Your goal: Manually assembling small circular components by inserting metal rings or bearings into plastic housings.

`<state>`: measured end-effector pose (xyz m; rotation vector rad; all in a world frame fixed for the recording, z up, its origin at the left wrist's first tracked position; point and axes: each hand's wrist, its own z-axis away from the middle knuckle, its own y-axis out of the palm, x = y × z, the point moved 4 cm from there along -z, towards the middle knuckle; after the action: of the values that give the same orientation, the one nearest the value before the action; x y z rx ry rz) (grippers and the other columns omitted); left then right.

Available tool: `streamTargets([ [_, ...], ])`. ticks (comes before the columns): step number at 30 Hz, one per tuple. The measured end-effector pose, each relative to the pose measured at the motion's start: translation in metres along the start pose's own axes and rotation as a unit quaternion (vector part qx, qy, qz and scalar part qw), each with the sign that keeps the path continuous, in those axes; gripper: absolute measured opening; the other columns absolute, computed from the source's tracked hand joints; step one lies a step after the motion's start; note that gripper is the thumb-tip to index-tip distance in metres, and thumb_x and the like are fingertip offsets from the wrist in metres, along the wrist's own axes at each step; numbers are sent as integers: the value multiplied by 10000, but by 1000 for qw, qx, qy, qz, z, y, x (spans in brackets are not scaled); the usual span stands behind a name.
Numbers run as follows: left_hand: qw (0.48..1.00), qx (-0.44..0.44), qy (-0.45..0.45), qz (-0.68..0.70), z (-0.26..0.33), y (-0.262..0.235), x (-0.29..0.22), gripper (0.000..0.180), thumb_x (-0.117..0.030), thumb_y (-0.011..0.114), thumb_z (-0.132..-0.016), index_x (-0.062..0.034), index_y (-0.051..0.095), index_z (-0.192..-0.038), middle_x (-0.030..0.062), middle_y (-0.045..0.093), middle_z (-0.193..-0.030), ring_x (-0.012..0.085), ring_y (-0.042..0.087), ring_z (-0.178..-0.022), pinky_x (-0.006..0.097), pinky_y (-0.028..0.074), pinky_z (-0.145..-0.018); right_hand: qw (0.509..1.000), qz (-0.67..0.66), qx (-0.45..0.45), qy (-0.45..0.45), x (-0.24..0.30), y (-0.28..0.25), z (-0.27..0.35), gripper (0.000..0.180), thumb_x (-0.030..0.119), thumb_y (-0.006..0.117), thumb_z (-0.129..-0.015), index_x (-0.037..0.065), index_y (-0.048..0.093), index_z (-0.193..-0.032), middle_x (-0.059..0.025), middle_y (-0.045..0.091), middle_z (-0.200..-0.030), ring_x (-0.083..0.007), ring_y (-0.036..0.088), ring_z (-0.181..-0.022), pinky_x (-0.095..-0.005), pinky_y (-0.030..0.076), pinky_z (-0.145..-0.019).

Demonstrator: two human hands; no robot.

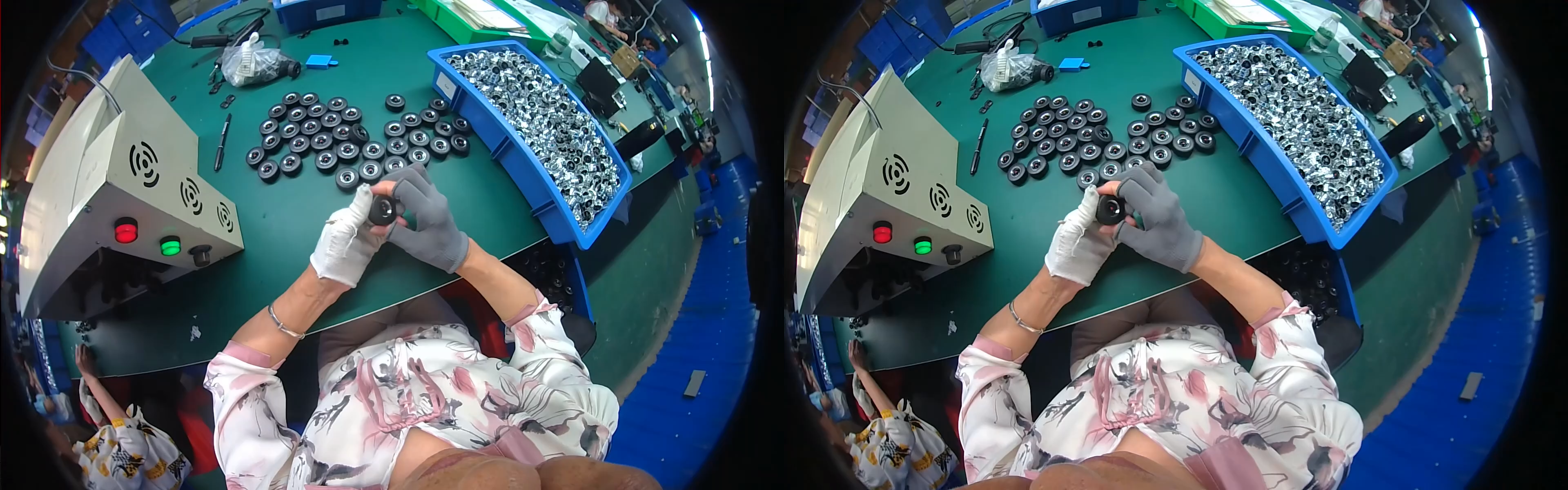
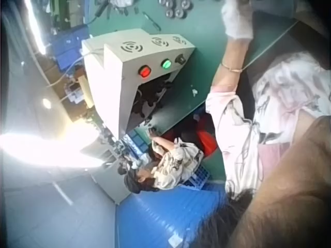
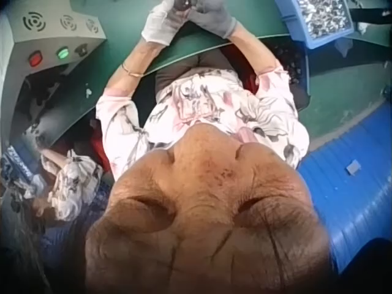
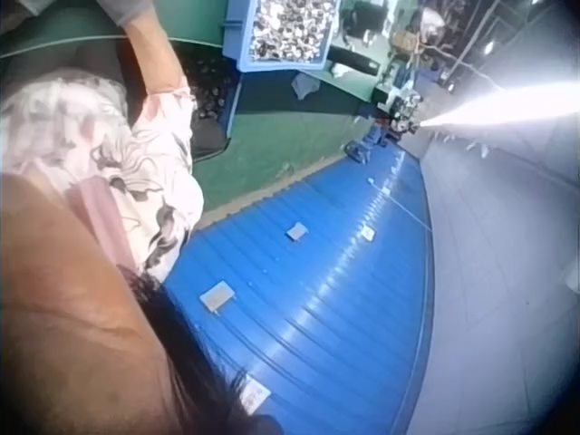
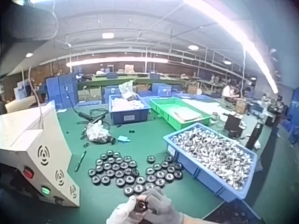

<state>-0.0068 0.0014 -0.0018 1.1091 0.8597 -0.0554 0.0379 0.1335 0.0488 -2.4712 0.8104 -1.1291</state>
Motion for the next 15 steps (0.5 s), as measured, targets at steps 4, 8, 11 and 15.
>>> streamTargets([
  [4, 998, 15, -6, 66, 1, 20, -1, 424, -405, 610, -1016, -27, 643, -1205, 59, 675, -1040, 161, 638, -973, 347, 487, -939, 999, 24, 27, 11, -3, -6, 1, 392, 112, 842, -686, 34, 673, -1032, -89, 609, -965, -260, 562, -926, -360, 483, -743],
  [8, 999, 10, 18, 29, -1, 2, 6, 408, -391, 629, -1007, -32, 648, -1200, 63, 677, -1075, 164, 635, -997, 361, 488, -944, 999, 22, 23, 15, -3, -4, 0, 378, 99, 830, -688, 34, 672, -1025, -84, 609, -963, -256, 560, -923, -358, 480, -727],
  [11, 999, 22, 35, -9, -3, -3, 5, 397, -382, 644, -999, -38, 655, -1197, 64, 680, -1109, 169, 640, -1005, 377, 493, -952, 1000, 16, 3, 9, 2, -3, -3, 370, 94, 823, -685, 32, 669, -1015, -80, 609, -959, -255, 558, -916, -360, 480, -724],
  [15, 999, -23, 6, 26, 0, 8, 3, 400, -379, 639, -1003, -35, 653, -1205, 56, 682, -1090, 164, 642, -1000, 353, 498, -949, 1000, 16, 9, 1, -4, -4, -1, 369, 99, 816, -691, 27, 667, -1020, -78, 605, -961, -251, 547, -904, -352, 481, -739],
])
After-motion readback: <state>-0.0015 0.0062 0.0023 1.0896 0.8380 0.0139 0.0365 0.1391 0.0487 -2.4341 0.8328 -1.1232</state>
